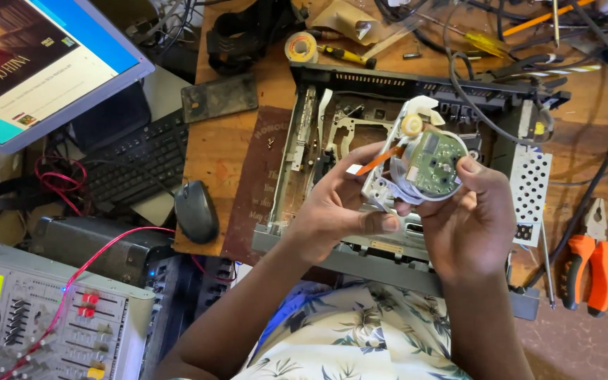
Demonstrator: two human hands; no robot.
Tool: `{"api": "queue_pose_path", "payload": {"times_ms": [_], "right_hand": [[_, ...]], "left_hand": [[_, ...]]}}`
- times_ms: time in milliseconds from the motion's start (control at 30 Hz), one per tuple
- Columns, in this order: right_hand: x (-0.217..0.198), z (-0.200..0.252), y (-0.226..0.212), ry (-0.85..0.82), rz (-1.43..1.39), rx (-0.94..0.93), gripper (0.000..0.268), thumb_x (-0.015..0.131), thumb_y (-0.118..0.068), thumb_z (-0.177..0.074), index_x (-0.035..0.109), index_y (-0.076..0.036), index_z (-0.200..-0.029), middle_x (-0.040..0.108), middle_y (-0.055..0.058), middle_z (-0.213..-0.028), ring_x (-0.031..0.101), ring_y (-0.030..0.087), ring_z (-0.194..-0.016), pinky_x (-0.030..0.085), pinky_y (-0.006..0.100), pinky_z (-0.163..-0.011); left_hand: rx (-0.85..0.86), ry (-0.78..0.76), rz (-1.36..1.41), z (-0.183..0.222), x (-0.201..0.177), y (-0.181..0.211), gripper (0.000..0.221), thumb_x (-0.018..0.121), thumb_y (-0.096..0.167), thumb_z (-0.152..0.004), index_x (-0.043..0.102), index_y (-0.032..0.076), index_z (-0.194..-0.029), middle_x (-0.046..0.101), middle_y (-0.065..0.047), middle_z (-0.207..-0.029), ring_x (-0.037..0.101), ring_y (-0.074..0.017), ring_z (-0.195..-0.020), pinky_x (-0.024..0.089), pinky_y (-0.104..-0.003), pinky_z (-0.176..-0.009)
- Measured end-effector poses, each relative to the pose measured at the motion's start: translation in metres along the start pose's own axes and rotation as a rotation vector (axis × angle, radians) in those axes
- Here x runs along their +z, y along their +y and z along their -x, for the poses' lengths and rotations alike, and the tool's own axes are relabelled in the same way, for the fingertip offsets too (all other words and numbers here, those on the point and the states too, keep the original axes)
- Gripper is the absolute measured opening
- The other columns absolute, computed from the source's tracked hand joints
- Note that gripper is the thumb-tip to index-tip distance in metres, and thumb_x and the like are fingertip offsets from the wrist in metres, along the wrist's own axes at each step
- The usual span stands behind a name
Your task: Removing metal brackets and a motor assembly from an electronic device using a screwdriver and hands.
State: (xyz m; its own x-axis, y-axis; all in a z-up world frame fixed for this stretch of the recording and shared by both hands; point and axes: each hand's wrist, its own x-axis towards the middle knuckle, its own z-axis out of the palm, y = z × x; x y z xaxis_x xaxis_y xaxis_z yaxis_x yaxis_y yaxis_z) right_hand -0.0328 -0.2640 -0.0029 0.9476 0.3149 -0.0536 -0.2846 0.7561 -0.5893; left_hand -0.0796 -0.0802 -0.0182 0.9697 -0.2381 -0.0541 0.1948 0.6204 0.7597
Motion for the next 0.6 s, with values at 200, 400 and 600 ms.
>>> {"api": "queue_pose_path", "payload": {"times_ms": [200, 400, 600], "right_hand": [[0.01, -0.001, 0.0, 0.242, 0.128, 0.079, 0.028, 0.059, -0.019, -0.095, 0.068, -0.001, -0.114, 0.074, 0.014, -0.109, 0.073, 0.029, -0.093, 0.061, 0.04, -0.072], [0.019, -0.001, 0.005, 0.32, 0.495, 0.099, 0.043, 0.05, -0.037, -0.107, 0.066, -0.006, -0.133, 0.071, 0.007, -0.117, 0.069, 0.022, -0.097, 0.061, 0.039, -0.071], [0.025, -0.001, 0.0, 0.228, 0.54, 0.093, 0.061, 0.049, -0.04, -0.101, 0.061, -0.004, -0.148, 0.07, 0.008, -0.125, 0.07, 0.022, -0.101, 0.058, 0.037, -0.071]], "left_hand": [[0.075, 0.108, -0.097, 0.002, -0.001, -0.006, 0.096, 0.097, 0.015, -0.076, 0.05, 0.005, -0.159, 0.068, -0.019, -0.146, 0.068, -0.0269, -0.131, 0.057, -0.045, -0.119], [0.11, 0.14, -0.106, 0.001, 0.004, 0.0, 0.093, 0.095, 0.014, -0.078, 0.05, 0.001, -0.158, 0.062, -0.018, -0.152, 0.062, -0.0259, -0.139, 0.055, -0.043, -0.121], [0.179, 0.098, -0.091, 0.0, -0.004, -0.009, 0.089, 0.093, 0.001, -0.08, 0.052, 0.001, -0.159, 0.06, -0.012, -0.146, 0.059, -0.0226, -0.14, 0.054, -0.038, -0.121]]}}
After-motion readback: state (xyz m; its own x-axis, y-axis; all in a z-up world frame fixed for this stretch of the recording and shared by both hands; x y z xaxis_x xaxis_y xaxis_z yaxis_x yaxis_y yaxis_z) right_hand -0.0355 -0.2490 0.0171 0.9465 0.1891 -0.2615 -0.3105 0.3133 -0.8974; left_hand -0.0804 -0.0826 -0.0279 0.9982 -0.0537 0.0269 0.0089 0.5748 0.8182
